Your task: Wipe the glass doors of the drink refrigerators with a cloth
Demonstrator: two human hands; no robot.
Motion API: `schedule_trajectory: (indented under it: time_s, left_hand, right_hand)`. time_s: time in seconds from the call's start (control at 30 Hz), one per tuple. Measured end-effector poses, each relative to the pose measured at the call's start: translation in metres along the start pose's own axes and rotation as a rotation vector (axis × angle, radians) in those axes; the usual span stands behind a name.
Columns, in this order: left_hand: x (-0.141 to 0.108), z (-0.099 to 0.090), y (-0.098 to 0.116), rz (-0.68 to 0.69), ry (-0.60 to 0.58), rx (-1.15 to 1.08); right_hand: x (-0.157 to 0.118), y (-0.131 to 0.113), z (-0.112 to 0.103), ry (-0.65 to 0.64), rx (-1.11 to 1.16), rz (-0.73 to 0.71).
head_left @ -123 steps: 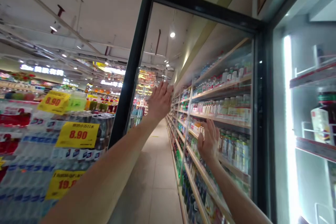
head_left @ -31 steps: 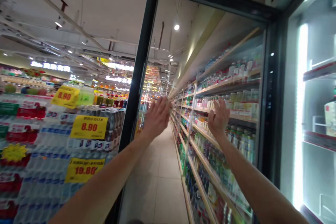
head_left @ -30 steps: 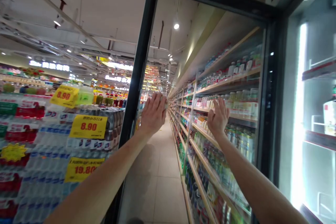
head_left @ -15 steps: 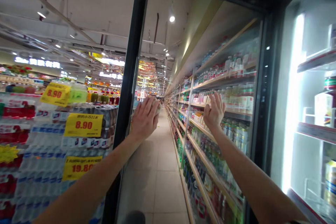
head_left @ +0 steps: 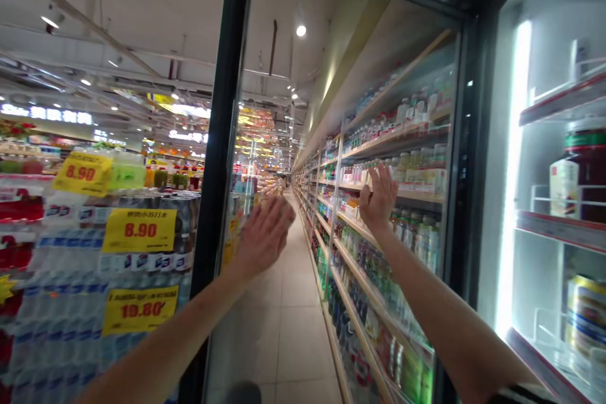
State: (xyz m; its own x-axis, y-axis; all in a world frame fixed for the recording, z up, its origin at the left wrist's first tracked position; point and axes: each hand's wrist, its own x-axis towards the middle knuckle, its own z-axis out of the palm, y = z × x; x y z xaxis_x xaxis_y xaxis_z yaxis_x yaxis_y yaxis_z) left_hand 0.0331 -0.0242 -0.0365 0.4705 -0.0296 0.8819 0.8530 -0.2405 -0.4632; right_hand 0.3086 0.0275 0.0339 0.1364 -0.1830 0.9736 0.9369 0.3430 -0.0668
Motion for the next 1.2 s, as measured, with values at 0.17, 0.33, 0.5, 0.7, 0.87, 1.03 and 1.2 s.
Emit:
schedule_trajectory:
  time_s: [0.17,0.33,0.5,0.7,0.87,1.03,1.2]
  left_hand:
    - [-0.009,0.002,0.016,0.404,-0.136,-0.092]
    - [0.037,-0.002,-0.022,-0.174,0.102,0.036]
    - [0.022,0.005,0.016,0.22,-0.059,-0.034]
    - [0.035,-0.001,-0.01,-0.001,0.045,-0.012]
    - [0.045,0.002,-0.009,-0.205,0.113,-0.021]
    - [0.024,0.01,0.029,0.353,-0.1,-0.105]
    - [0.059,0.006,-0.019,-0.194,0.096,-0.029]
  right_hand:
    - [0.0,0.001,0.0,-0.006,-0.013,0.0]
    - [0.0,0.001,0.0,0.003,-0.008,0.006]
    - [0.0,0.0,-0.001,0.003,-0.007,0.001]
    - [0.0,0.0,-0.001,-0.001,0.0,0.01]
    - [0.001,0.0,-0.002,-0.004,0.004,0.012]
    - [0.001,-0.001,-0.003,-0.013,0.007,0.025]
    - [0.001,0.0,-0.002,0.005,0.02,0.017]
